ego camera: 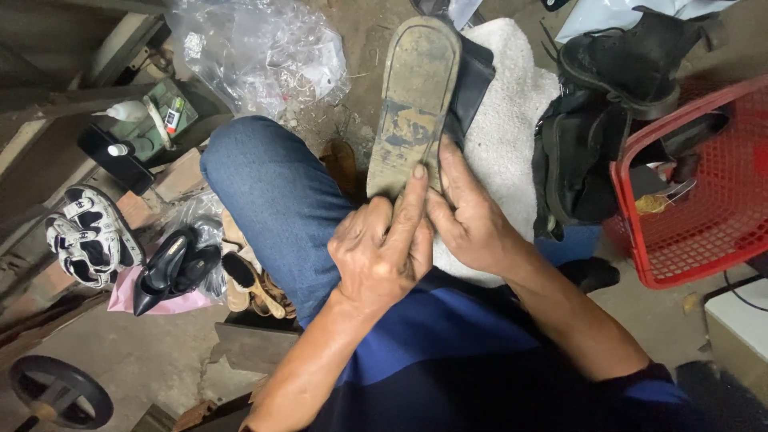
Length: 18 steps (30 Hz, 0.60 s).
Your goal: Repairing a detached shoe sole by cleaning the surfaces with a brush and tool before reattaching it.
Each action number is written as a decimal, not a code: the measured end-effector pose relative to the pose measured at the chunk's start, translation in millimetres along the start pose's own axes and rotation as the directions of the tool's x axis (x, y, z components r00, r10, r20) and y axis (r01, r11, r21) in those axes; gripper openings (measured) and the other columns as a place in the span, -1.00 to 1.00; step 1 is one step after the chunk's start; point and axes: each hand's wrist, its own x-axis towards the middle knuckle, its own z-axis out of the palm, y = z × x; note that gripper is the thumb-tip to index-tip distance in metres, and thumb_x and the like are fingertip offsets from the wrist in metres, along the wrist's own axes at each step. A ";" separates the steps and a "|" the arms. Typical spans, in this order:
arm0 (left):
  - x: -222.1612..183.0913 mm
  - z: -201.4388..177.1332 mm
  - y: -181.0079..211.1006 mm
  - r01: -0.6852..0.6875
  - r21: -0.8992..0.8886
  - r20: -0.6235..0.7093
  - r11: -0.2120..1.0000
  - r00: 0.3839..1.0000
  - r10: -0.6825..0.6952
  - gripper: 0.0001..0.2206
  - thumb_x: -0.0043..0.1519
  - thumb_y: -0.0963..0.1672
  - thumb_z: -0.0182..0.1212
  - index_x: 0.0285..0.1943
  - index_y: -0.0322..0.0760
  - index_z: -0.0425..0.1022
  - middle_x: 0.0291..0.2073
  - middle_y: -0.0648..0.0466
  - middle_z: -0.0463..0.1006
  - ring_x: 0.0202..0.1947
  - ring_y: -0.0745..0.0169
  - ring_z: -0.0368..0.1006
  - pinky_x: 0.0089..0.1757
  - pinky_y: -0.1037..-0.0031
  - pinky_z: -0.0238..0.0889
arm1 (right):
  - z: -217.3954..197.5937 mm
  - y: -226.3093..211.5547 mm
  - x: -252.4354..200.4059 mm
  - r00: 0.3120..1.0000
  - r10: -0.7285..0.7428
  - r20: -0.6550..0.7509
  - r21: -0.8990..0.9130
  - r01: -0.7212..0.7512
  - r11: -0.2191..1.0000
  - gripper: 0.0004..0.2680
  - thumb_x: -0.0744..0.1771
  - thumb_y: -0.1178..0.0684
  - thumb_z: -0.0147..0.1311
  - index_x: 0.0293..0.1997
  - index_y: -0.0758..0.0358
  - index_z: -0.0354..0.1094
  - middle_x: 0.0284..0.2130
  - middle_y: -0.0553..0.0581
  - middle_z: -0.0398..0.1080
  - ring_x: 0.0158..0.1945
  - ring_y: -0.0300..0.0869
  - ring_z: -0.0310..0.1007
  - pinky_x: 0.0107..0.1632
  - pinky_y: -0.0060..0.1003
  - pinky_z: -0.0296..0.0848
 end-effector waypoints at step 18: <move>4.0 -80.1 -53.1 0.554 -0.507 0.347 0.660 0.832 -0.432 -0.75 0.31 -0.24 0.13 0.14 -0.52 0.40 -0.30 -0.21 0.61 -0.46 0.05 0.48 -0.34 0.25 0.41 | 17.1 -52.7 13.7 0.996 0.085 -0.026 0.416 -0.066 0.907 -0.56 0.39 0.23 -0.08 0.47 0.40 -0.09 0.04 0.44 0.42 0.06 -0.05 0.48 0.14 0.06 0.48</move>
